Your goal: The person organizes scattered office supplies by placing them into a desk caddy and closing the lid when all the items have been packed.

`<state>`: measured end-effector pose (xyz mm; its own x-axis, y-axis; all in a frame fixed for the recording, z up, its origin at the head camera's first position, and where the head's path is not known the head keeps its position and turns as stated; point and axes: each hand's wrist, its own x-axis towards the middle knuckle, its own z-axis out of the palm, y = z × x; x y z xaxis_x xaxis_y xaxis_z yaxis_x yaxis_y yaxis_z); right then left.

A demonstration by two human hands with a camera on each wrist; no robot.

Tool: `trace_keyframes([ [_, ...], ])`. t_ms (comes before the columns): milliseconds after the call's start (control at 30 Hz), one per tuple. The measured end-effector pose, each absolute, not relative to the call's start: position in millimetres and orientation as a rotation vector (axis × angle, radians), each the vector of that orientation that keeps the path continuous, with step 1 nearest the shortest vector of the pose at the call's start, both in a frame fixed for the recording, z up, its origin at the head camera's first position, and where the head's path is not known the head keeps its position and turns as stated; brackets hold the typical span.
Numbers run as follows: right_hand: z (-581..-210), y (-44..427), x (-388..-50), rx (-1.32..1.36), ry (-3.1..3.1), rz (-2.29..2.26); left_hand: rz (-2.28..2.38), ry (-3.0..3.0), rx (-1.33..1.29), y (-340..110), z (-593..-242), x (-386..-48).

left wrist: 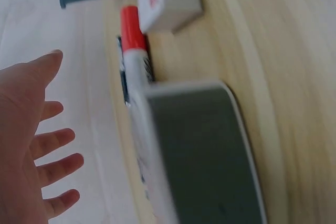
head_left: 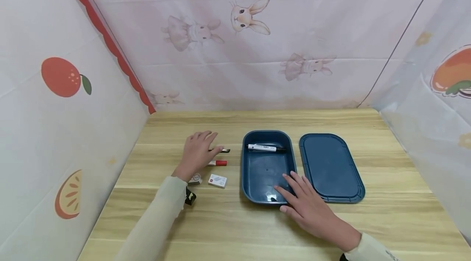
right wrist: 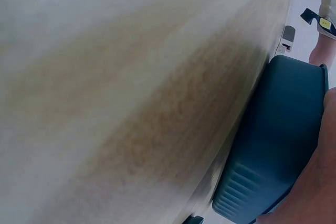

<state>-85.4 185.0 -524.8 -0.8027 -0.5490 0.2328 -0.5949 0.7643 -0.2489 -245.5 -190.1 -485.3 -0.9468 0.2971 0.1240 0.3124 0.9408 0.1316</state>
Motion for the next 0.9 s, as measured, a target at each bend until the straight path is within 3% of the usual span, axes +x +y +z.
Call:
trace_keyframes([
  [900, -521, 186, -86, 0.919, -2.852, 0.462, -0.186, -3.011, -0.355, -271, -516, -252],
])
